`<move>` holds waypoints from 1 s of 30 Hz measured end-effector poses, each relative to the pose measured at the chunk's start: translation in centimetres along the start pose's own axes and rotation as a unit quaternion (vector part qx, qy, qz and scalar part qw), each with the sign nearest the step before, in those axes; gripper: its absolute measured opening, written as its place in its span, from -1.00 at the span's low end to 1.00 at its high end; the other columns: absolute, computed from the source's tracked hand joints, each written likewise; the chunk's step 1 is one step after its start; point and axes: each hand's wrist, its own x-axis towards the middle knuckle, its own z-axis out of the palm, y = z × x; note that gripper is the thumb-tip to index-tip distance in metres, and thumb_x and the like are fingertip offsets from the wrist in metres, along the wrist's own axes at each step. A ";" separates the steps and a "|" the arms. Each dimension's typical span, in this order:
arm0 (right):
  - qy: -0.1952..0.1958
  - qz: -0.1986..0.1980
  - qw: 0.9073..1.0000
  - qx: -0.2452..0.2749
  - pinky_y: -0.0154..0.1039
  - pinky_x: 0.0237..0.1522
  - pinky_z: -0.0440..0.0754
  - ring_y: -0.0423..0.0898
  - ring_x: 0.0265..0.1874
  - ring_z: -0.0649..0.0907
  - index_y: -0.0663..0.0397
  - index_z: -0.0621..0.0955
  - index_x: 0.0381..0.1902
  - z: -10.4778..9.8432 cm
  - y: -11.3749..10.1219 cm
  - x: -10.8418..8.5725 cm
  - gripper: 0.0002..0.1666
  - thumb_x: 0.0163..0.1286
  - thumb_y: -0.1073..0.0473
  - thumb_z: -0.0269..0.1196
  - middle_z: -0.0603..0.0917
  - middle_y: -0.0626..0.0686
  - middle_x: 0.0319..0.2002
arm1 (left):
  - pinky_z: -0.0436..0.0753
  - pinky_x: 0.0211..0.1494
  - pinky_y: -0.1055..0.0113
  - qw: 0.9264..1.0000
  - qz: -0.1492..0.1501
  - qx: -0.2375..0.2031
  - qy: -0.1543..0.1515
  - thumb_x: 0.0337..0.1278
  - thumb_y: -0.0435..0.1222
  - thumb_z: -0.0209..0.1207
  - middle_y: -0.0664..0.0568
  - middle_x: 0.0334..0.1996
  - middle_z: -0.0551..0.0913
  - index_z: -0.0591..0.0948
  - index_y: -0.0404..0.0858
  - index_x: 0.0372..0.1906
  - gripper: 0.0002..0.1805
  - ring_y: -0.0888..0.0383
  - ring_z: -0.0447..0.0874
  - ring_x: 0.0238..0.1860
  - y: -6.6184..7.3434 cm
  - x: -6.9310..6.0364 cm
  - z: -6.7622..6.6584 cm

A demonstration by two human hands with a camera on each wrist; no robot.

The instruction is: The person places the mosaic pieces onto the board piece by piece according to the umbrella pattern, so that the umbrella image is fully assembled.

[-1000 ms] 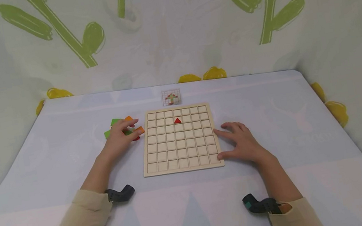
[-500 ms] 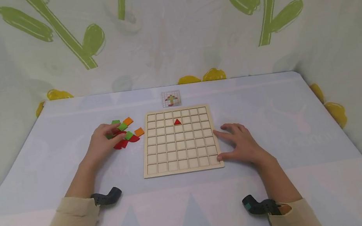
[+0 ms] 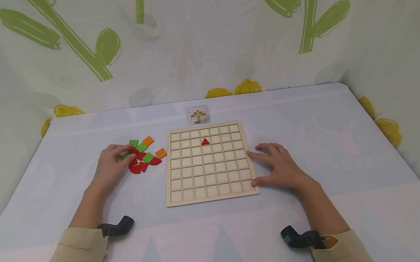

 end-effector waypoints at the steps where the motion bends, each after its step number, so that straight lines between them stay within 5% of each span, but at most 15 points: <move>1: 0.000 0.000 1.000 0.000 0.29 0.22 0.08 0.30 0.26 0.19 0.03 0.45 0.28 0.0 0.0 0.0 -0.05 -0.08 -0.18 0.46 0.32 0.21 0.24 | 0.40 0.04 0.01 1.000 0.000 0.002 0.000 0.23 -0.19 0.16 -0.18 0.08 0.43 0.52 -0.22 0.21 -0.55 -0.12 0.30 0.12 0.0 0.0 0.0; 21: 0.008 -0.014 1.000 -0.004 0.28 0.22 0.09 0.28 0.26 0.21 0.02 0.47 0.26 0.1 0.1 0.1 -0.06 -0.10 -0.16 0.47 0.33 0.20 0.23 | 0.24 0.02 0.02 1.000 -0.013 0.022 -0.011 0.25 -0.11 0.14 -0.21 0.04 0.45 0.54 -0.23 0.18 -0.55 -0.15 0.29 0.06 -0.5 -0.3 0.0; 30: 0.014 -0.029 0.999 0.011 0.29 0.20 0.08 0.29 0.25 0.22 0.01 0.51 0.22 0.0 0.2 0.0 -0.10 -0.11 -0.14 0.48 0.36 0.20 0.23 | 0.30 0.17 -0.10 0.997 -0.043 0.005 -0.064 0.25 -0.31 -0.03 -0.15 0.10 0.41 0.52 -0.13 0.21 -0.57 -0.15 0.20 0.22 -0.7 -0.8 -0.8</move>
